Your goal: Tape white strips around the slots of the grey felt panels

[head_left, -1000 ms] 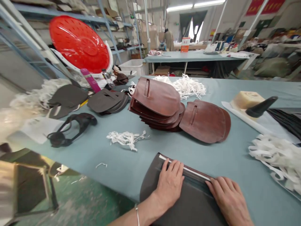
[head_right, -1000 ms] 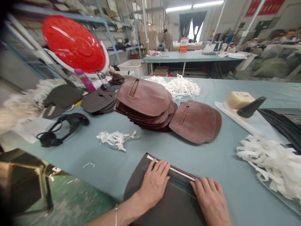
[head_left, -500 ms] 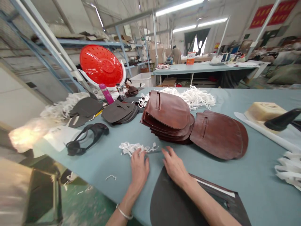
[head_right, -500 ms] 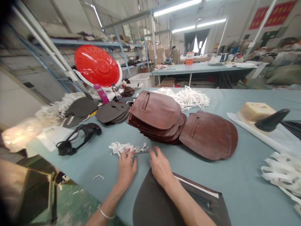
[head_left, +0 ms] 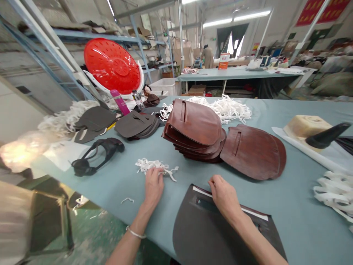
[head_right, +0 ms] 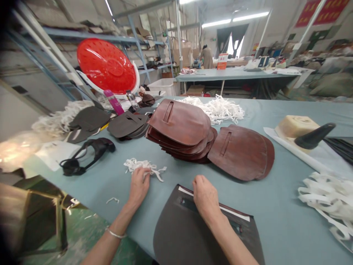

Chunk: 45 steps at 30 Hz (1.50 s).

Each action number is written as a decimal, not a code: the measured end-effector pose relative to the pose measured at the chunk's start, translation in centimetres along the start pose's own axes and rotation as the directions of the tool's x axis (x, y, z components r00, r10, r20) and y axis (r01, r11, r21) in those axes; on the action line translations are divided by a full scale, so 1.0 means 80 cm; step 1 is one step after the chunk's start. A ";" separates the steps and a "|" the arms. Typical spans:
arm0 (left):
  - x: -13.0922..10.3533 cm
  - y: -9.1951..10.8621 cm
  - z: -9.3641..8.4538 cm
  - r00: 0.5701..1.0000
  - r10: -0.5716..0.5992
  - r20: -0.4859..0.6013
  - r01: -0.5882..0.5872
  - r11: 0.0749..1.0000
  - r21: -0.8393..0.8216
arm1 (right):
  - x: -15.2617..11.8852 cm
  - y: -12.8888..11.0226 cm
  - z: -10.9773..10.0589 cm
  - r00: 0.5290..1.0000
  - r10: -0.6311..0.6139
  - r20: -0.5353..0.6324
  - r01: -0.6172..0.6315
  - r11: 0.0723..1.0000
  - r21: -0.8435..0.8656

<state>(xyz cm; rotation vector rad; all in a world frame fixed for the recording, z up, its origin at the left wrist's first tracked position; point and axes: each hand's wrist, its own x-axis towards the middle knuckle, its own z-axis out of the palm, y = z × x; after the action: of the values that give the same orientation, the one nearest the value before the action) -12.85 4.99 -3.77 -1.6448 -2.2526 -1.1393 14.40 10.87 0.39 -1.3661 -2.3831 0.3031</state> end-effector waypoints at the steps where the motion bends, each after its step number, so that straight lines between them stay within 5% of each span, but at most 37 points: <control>1: -0.003 0.008 0.002 1.000 0.018 0.016 -0.017 1.000 -0.026 | 0.004 -0.011 0.001 0.999 -0.035 0.008 0.034 0.998 0.044; 6: -0.032 0.042 0.007 0.997 0.063 0.044 -0.057 0.992 -0.109 | 0.038 -0.072 0.039 0.981 -0.193 0.018 0.189 0.975 0.118; 10: -0.038 0.031 -0.001 0.998 0.045 0.034 -0.041 0.993 -0.111 | 0.046 -0.072 0.058 0.968 -0.225 0.113 0.221 0.974 0.051; 14: -0.020 -0.003 -0.002 1.000 -0.012 0.006 0.013 0.998 -0.067 | 0.029 -0.044 0.033 0.989 -0.143 0.043 0.140 0.988 0.066; 18: 0.005 -0.015 -0.008 0.998 -0.064 -0.012 0.063 0.998 -0.007 | 0.007 -0.019 -0.001 0.995 0.066 0.076 -0.092 0.900 0.426; 23: 0.004 0.064 -0.038 0.976 -0.060 -0.210 0.095 0.982 0.163 | -0.013 -0.016 -0.016 0.949 0.151 0.278 -0.307 0.650 0.695; 25: -0.009 0.112 -0.045 0.992 0.102 -0.078 -0.095 0.992 0.088 | -0.021 -0.022 -0.018 0.948 0.084 0.306 -0.291 0.613 0.734; 26: -0.016 0.134 -0.045 0.971 0.222 0.092 -0.221 0.975 -0.020 | -0.027 -0.025 -0.020 0.949 0.042 0.313 -0.275 0.599 0.752; 28: -0.030 0.168 -0.041 0.831 0.397 0.389 -0.315 0.913 -0.258 | -0.042 -0.024 -0.024 0.941 -0.028 0.336 -0.261 0.571 0.778; 31: -0.041 0.189 -0.030 0.668 0.380 0.640 -0.109 0.900 -0.422 | -0.073 -0.004 -0.037 0.913 0.027 0.406 -0.358 0.528 0.770; 34: -0.042 0.190 -0.023 0.561 0.289 0.776 0.132 0.894 -0.429 | -0.103 0.026 -0.053 0.868 0.133 0.478 -0.482 0.455 0.749; 36: -0.042 0.191 -0.020 0.528 0.281 0.802 0.193 0.879 -0.436 | -0.118 0.040 -0.063 0.851 0.146 0.505 -0.515 0.429 0.743; 45: -0.034 0.178 -0.006 0.703 0.078 0.707 0.154 0.954 -0.259 | -0.148 0.074 -0.090 0.837 0.192 0.512 -0.514 0.595 0.618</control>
<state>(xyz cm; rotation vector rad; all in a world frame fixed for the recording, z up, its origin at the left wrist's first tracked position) 0.31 4.36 2.25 -2.5409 -2.6326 -0.9906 27.48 3.65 2.24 -1.4154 -1.8018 1.6210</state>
